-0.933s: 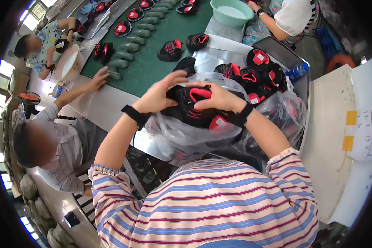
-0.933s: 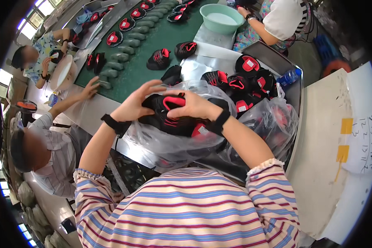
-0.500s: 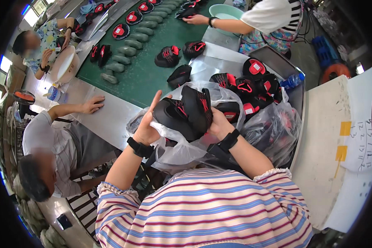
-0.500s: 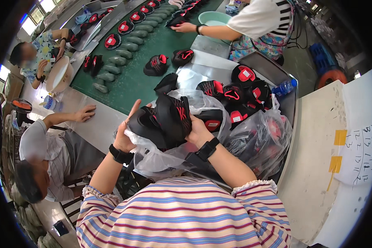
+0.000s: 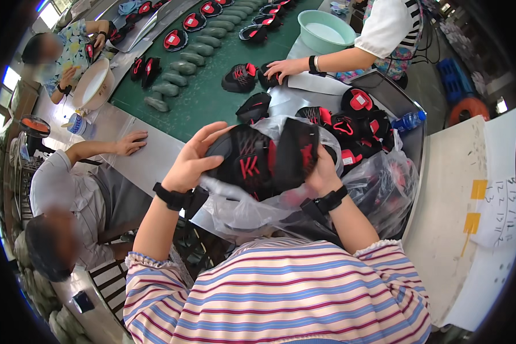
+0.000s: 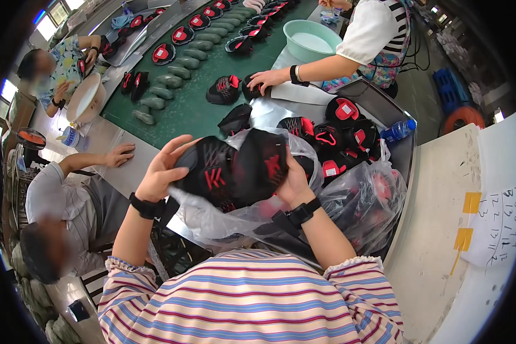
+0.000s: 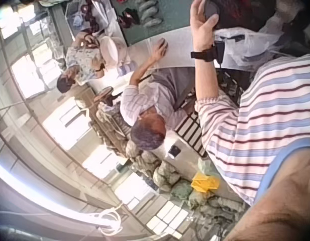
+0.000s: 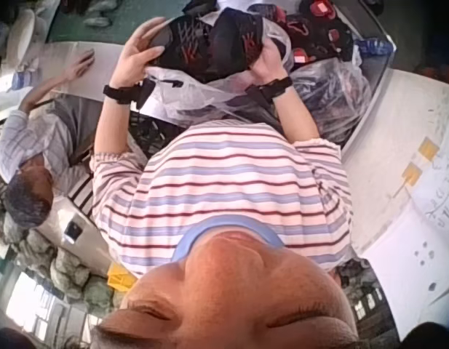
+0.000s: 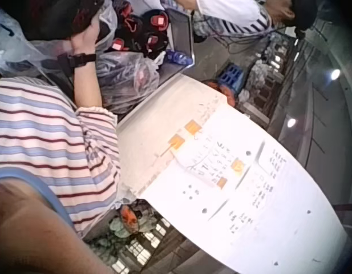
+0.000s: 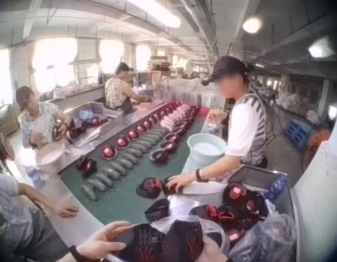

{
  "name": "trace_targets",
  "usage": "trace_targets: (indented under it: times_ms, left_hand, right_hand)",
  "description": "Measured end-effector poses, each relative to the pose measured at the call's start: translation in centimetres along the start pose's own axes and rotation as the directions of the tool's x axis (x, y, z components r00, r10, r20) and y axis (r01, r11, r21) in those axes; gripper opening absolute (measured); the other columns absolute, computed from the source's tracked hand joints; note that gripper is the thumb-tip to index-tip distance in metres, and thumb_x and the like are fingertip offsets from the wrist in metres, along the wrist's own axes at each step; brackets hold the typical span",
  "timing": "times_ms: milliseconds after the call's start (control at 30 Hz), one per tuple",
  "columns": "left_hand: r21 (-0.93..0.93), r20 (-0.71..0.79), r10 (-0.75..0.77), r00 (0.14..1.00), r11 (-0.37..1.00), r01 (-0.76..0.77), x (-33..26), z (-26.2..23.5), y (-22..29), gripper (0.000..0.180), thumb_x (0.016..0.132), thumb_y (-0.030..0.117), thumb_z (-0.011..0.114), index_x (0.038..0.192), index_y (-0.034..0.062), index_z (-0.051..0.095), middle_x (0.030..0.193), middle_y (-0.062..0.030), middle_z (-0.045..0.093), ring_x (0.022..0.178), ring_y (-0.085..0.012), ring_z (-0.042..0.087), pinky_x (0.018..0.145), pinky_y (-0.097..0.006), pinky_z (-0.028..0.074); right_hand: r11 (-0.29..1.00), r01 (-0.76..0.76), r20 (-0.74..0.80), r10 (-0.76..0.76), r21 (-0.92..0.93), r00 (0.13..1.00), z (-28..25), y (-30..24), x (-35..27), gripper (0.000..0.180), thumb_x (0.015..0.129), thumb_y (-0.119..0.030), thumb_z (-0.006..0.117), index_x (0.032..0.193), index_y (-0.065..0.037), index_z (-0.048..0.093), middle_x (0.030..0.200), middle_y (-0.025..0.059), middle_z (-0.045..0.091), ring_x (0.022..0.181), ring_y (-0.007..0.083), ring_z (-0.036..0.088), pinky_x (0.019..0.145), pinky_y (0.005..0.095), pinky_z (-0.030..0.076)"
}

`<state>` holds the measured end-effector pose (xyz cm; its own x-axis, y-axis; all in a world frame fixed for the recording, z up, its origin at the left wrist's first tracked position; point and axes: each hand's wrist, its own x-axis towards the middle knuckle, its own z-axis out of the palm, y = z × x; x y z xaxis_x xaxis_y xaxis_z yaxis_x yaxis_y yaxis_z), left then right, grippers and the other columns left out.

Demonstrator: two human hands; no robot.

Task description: The person unpacks a large sack and places black and red sneakers into clear plastic bags on a factory assembly line. They repeatedly pick up shoes, insert them into bags, and arrange the packaged pairs on the table while other workers handle shoes nearby.

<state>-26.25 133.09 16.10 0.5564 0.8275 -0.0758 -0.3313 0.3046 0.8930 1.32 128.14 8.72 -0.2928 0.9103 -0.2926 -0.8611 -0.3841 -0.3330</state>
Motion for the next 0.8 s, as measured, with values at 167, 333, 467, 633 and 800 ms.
trace_targets:
  times_ms: [167,333,467,633,800]
  left_hand:
    - [-0.053,-0.004,-0.09,0.996,0.995,0.09,2.7,0.5,-1.2,0.036,0.086,0.012,0.055,0.119,0.0002,0.046,0.112,-0.0067,0.053,0.099,-0.012,0.052,0.088,-0.024,0.04]
    - [0.363,-0.118,-0.103,0.988,0.921,0.14,5.1,-1.9,0.4,0.055,0.071,0.016,0.074,0.116,-0.0031,0.048,0.095,-0.0071,0.058,0.084,-0.0122,0.056,0.075,-0.025,0.045]
    - [0.031,-0.504,0.018,0.864,1.0,-0.003,8.4,-11.4,-0.7,0.018,0.076,0.003,0.066,0.09,0.0042,0.054,0.083,-0.0024,0.058,0.071,-0.011,0.056,0.064,-0.025,0.047]
    - [0.076,-0.939,0.27,0.214,0.769,-0.635,12.4,-24.0,-0.1,0.024,0.071,0.004,0.074,0.075,0.0105,0.051,0.069,0.0027,0.049,0.063,-0.0098,0.045,0.06,-0.025,0.04]
    - [0.421,-0.903,0.388,-0.184,0.716,-0.557,11.7,-34.1,4.7,0.025,0.073,0.008,0.072,0.082,0.0079,0.049,0.078,-0.0009,0.05,0.069,-0.0133,0.046,0.066,-0.028,0.042]
  right_hand:
    - [0.969,0.108,-0.001,-0.111,-0.221,0.994,2.0,0.4,2.8,0.048,0.081,-0.006,0.06,0.125,-0.005,0.04,0.113,0.0081,0.054,0.104,0.0201,0.054,0.091,0.0367,0.043]
    - [0.91,0.235,0.137,-0.199,-0.343,0.97,5.6,0.5,4.1,0.042,0.09,-0.024,0.052,0.126,-0.01,0.037,0.124,0.0101,0.045,0.108,0.0204,0.05,0.091,0.0367,0.042]
    - [0.763,-0.174,-0.199,0.062,-0.622,0.978,4.8,2.5,3.5,0.056,0.089,-0.034,0.05,0.136,-0.011,0.028,0.138,0.0147,0.032,0.125,0.0261,0.035,0.099,0.0396,0.033]
    - [0.021,0.291,0.162,0.867,-0.956,0.471,-0.2,10.0,-0.7,0.035,0.086,-0.026,0.051,0.114,-0.005,0.054,0.111,0.0171,0.057,0.102,0.0289,0.054,0.086,0.0348,0.042]
    - [-0.107,0.192,0.042,0.768,-0.976,0.639,-0.2,8.7,-1.4,0.03,0.087,-0.026,0.049,0.112,-0.009,0.056,0.092,0.0173,0.063,0.083,0.0327,0.061,0.07,0.0358,0.047]
